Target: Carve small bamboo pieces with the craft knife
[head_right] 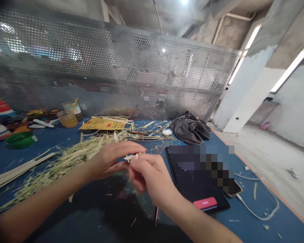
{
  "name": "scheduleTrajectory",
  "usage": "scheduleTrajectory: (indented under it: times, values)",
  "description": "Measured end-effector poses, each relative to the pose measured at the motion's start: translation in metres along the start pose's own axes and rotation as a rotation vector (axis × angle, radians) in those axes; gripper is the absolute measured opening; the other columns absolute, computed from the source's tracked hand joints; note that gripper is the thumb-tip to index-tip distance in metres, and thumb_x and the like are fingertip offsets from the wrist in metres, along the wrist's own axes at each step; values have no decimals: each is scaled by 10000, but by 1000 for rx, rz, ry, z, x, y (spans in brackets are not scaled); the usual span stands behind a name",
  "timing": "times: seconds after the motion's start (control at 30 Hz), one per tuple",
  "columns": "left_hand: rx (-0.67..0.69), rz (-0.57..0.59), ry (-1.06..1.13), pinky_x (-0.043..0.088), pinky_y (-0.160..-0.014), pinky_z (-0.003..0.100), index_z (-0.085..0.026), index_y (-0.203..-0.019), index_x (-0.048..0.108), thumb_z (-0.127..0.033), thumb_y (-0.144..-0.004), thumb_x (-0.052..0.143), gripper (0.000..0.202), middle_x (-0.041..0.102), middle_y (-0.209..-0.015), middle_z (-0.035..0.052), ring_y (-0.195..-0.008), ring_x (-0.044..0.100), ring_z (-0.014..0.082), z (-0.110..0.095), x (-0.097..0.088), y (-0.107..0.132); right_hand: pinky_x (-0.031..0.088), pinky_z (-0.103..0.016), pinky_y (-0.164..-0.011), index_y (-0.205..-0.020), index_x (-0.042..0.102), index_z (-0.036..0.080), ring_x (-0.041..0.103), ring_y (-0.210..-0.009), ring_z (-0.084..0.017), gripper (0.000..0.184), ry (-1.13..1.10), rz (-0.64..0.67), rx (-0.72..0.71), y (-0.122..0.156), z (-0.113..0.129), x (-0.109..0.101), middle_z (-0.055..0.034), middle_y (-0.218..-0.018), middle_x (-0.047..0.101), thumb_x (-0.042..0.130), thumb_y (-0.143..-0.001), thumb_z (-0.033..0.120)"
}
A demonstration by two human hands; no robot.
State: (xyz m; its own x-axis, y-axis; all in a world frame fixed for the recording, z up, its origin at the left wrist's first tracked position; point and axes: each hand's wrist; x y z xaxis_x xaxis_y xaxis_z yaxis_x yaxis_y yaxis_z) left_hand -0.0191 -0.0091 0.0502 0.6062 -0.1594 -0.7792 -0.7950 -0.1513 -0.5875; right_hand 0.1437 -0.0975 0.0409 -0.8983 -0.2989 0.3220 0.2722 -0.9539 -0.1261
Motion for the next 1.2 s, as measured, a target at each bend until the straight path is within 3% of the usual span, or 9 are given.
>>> scheduleTrajectory:
  times: [0.2,0.3,0.4,0.53,0.63,0.87,1.03,1.2]
  values:
    - [-45,-73,-74,518,-805,280,-180,-1092,605,-239,-967,394,253,706,-1007,98,-930,649,166,-6,9,-5,182,-153,-330,-521,467,185,148,-343,-35,326,-331,7,150,1,8,2,117,-358,236,600,-757,367]
    - [-213,-114,-165,470,-675,255,-168,-885,604,-278,-971,368,275,659,-810,56,-751,596,147,-15,17,-9,142,-137,-312,-539,462,187,115,-359,-36,293,-465,-29,193,-2,12,1,123,-373,224,633,-726,335]
    - [-407,-173,-54,392,-606,230,-175,-678,533,-334,-970,392,361,559,-660,-6,-624,497,114,-21,25,-14,127,-137,-304,-545,465,189,98,-360,-38,269,-518,-119,130,-7,9,3,124,-377,219,622,-725,314]
    - [-577,-193,241,349,-576,217,-171,-616,496,-359,-950,426,390,523,-612,-37,-587,451,100,-29,26,-19,150,-145,-316,-531,473,184,142,-339,-32,306,-361,-234,-76,-10,-7,10,107,-358,279,591,-770,335]
    - [-605,-209,374,342,-578,215,-167,-601,495,-350,-928,457,377,521,-605,-42,-577,432,95,-33,21,-22,191,-165,-330,-542,485,184,188,-322,-35,348,-183,-243,-205,-9,-19,10,97,-354,321,582,-827,359]
    - [-561,-148,362,313,-576,221,-160,-589,500,-352,-927,482,388,490,-591,-48,-572,414,86,-39,9,-21,251,-185,-371,-592,487,193,275,-333,-47,385,172,-203,-409,0,-28,5,88,-376,363,484,-935,368]
    - [-536,-124,281,263,-536,225,-149,-544,417,-349,-919,491,431,395,-547,-60,-539,351,73,-43,2,-21,291,-190,-396,-594,477,196,321,-335,-51,393,450,-201,-561,7,-26,7,80,-384,394,414,-967,300]
    - [-566,-44,472,306,-534,202,-146,-567,513,-325,-905,508,383,458,-559,-57,-549,390,70,-42,-6,-22,319,-182,-431,-614,476,192,370,-348,-46,335,622,-144,-714,8,-22,4,77,-392,425,394,-938,191]
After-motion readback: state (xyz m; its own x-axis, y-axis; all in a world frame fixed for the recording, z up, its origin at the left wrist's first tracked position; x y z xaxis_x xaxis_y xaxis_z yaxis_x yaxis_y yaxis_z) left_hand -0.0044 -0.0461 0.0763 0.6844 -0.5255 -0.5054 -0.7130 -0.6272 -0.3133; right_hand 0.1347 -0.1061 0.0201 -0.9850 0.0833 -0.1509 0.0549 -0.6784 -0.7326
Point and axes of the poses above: each hand's wrist, its own y-axis away from the middle knuckle, its own x-axis out of the palm, z = x × y
